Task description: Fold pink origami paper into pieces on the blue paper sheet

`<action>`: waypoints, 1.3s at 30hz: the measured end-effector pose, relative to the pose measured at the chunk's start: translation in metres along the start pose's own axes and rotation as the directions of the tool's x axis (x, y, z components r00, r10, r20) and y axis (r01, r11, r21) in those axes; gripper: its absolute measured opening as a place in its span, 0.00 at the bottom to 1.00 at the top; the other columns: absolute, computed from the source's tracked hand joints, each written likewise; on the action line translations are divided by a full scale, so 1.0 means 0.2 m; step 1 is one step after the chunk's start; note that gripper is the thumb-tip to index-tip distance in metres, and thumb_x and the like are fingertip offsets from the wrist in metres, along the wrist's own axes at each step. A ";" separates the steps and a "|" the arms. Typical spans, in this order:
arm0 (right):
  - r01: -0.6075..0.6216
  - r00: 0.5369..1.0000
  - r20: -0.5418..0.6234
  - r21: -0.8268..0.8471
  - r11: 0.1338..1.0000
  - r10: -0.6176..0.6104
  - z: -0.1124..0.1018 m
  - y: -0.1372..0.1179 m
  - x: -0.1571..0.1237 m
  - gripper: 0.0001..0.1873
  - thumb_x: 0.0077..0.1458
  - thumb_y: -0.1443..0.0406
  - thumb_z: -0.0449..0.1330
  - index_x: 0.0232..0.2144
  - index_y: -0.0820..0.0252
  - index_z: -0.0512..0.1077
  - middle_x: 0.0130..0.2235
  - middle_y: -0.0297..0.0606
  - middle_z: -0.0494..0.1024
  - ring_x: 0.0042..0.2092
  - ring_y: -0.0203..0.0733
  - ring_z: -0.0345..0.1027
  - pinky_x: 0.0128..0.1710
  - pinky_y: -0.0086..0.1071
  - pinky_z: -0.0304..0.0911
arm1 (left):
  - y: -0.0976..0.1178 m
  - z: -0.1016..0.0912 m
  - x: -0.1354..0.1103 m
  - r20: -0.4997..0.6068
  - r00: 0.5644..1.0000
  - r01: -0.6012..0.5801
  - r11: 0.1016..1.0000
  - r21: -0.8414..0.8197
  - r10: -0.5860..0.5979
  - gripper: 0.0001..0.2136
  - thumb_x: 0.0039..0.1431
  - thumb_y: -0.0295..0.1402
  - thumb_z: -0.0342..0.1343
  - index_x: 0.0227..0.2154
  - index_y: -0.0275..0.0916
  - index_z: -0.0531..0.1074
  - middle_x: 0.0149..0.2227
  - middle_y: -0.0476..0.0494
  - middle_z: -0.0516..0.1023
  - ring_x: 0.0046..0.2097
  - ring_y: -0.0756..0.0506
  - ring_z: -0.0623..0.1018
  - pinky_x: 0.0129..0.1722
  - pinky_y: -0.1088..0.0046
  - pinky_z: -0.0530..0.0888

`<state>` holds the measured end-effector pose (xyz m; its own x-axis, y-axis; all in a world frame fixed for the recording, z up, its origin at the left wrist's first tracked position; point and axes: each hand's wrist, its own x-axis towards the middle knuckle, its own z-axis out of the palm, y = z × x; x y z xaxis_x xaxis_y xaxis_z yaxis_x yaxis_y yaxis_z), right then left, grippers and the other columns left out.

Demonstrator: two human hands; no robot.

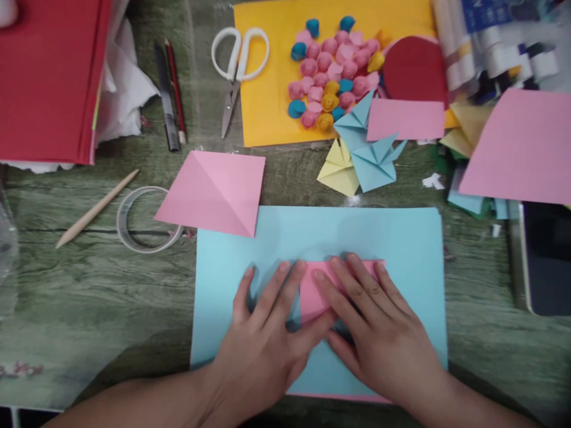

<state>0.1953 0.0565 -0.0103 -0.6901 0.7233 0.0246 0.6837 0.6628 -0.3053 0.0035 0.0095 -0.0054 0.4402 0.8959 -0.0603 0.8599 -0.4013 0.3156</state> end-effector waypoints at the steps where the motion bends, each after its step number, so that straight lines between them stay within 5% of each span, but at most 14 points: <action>1: 0.000 1.000 0.002 0.000 1.000 0.000 0.00 0.00 0.00 0.29 0.56 0.58 0.54 0.58 0.61 0.59 0.60 0.40 0.61 0.63 0.49 0.49 0.61 0.48 0.45 | 0.00 0.00 0.00 0.005 1.000 0.001 1.000 -0.002 -0.001 0.28 0.51 0.40 0.58 0.56 0.58 0.59 0.62 0.37 0.56 0.64 0.34 0.52 0.57 0.43 0.47; 39: 0.002 1.000 0.013 -0.004 1.000 -0.002 -0.01 0.01 0.00 0.29 0.56 0.58 0.54 0.59 0.58 0.58 0.61 0.42 0.60 0.63 0.48 0.49 0.61 0.48 0.46 | 0.00 0.00 0.00 -0.001 1.000 0.011 1.000 -0.004 -0.011 0.27 0.52 0.40 0.58 0.55 0.58 0.60 0.62 0.35 0.55 0.64 0.34 0.52 0.57 0.42 0.46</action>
<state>0.1974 0.0572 -0.0098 -0.6944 0.7194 0.0123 0.6835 0.6649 -0.3011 0.0041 0.0100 -0.0058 0.4309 0.9002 -0.0628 0.8635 -0.3911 0.3184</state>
